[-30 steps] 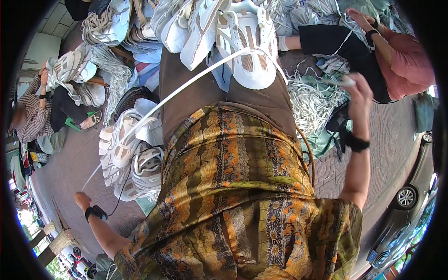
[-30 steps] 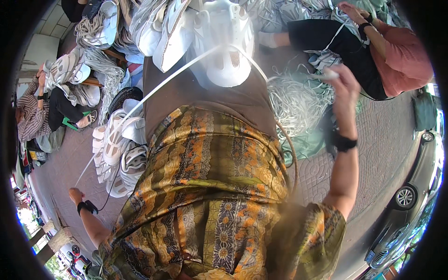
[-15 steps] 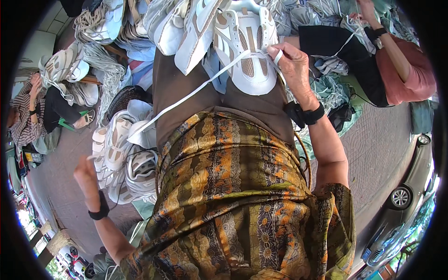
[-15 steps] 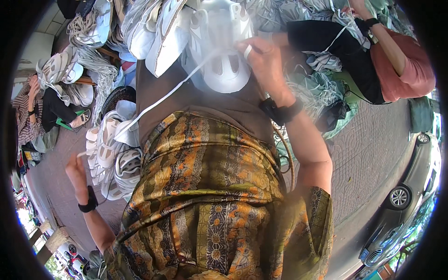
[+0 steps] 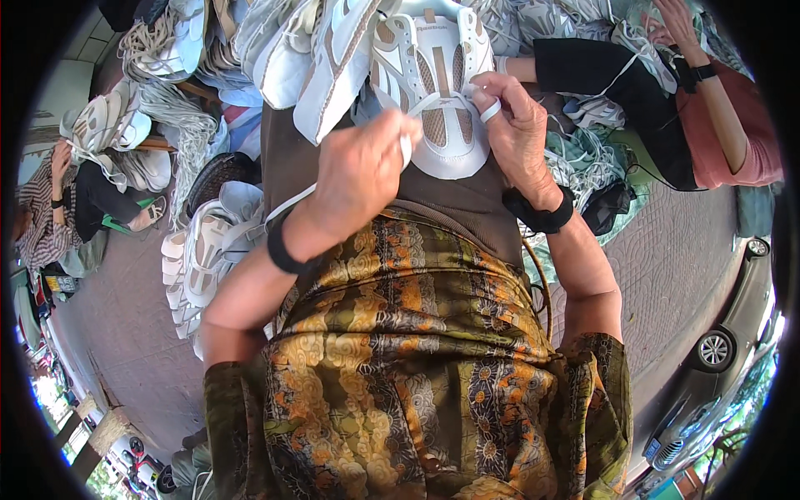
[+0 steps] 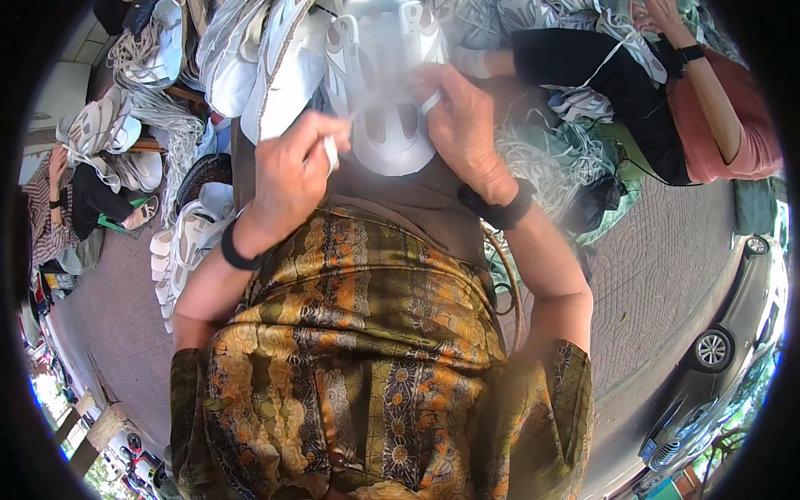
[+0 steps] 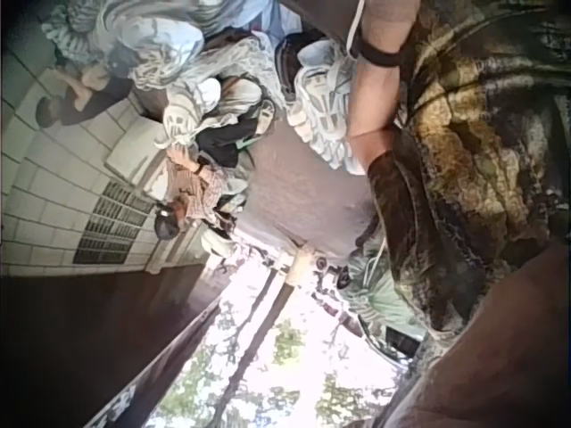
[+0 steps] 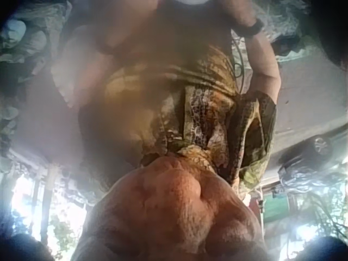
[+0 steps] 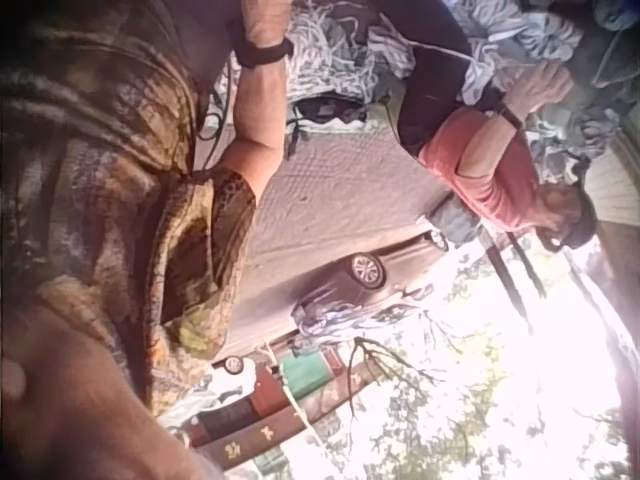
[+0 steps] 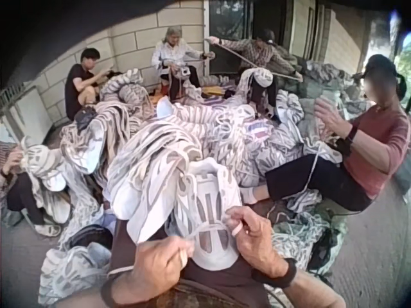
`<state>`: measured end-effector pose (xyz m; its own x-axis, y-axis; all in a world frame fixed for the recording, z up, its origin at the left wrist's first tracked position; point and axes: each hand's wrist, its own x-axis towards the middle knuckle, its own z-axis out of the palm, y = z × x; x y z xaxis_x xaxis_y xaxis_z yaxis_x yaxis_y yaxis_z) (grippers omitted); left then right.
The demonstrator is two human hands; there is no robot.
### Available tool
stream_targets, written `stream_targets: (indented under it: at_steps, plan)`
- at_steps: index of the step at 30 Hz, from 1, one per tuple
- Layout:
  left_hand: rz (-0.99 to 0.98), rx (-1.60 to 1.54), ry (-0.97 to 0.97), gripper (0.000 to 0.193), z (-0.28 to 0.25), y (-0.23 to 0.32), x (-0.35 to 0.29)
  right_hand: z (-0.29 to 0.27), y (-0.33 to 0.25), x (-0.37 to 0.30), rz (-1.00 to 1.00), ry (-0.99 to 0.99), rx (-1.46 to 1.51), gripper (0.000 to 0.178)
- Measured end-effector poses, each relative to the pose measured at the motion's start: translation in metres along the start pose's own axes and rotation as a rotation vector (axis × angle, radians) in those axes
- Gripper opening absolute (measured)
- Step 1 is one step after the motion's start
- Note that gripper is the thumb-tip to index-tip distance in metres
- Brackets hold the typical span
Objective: The person threads white shoelaces through the eyelets of a white sneaker held in their hands. They pull the laces tight and adjust the fit, working on the shoe while surrounded by piles of other footwear and loose laces.
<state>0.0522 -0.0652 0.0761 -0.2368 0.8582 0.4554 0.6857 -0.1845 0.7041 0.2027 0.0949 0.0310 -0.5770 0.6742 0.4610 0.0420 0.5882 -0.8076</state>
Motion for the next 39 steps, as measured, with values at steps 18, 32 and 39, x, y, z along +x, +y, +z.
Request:
stream_targets:
  at_steps: [18,32,39]
  plan:
    - [-0.251,-0.138,0.174,0.014,0.042,-0.047,0.004,-0.009,0.003,0.002,-0.042,-0.177,-0.156,0.012]
    - [-0.318,-0.293,0.189,0.014,0.04,-0.05,0.004,-0.011,0.001,0.007,0.164,-0.158,0.133,0.012]
    - [-0.251,-0.155,0.188,0.017,0.041,-0.047,-0.001,-0.006,-0.002,0.006,0.075,-0.148,0.004,0.011]
